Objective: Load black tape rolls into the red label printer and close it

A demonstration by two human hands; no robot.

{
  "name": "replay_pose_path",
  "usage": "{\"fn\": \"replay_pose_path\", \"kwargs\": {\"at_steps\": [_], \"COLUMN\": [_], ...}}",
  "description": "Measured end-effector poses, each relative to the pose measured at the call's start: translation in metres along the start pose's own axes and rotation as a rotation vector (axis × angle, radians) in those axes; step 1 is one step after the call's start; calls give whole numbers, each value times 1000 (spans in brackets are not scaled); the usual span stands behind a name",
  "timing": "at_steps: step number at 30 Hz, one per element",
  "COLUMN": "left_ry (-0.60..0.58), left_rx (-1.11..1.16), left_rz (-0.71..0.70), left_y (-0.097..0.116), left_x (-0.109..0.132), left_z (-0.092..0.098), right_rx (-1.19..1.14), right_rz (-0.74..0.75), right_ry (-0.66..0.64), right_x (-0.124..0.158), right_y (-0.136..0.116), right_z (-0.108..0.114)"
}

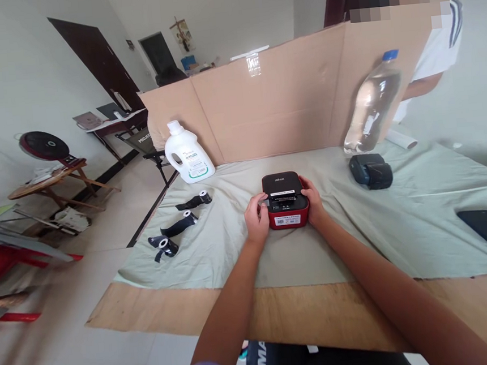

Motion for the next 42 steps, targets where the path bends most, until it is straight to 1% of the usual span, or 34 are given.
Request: {"fn": "replay_pose_path", "kwargs": {"at_steps": [5, 7, 12, 17, 22, 27, 30, 34, 38, 40, 42], "left_ry": [-10, -15, -22, -36, -27, -20, -19, 4, -46, -46, -37], "left_rx": [-55, -72, -43, -32, -48, -54, -35, 31, 2, -17, 36], "left_rz": [-37, -46, -30, -37, -18, -11, -6, 53, 109, 157, 246], "left_y": [2, 3, 4, 3, 0, -2, -3, -3, -2, -6, -17], "left_x": [-3, -2, 4, 5, 0, -3, -4, -7, -15, -21, -28], "left_z": [-1, -1, -1, -1, 0, -2, -3, -1, 2, 4, 3], "right_rx": [68, 79, 112, 87, 39, 14, 26, 63, 60, 60, 57], "right_rz": [-50, -44, 22, -47, -57, -88, -83, -40, -17, -12, -17], "right_ry": [-52, -60, -7, 39, 4, 43, 36, 3, -25, -27, -34], "right_x": [0, 1, 9, 9, 3, 2, 3, 4, 3, 2, 1], "right_y": [-10, -11, -10, -5, -7, -11, -11, -6, -2, -1, 0], "right_z": [-5, -5, 0, 5, 1, -1, -1, 2, 5, 6, 5]}}
Point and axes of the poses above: each hand's wrist, its own x-axis away from the middle knuckle, its own z-axis out of the back of the hand, y = z × x, the point moved 6 cm from there along -x, towards the middle knuckle, and after that the axes turned 13 degrees about -z, right-handed, at the moved point
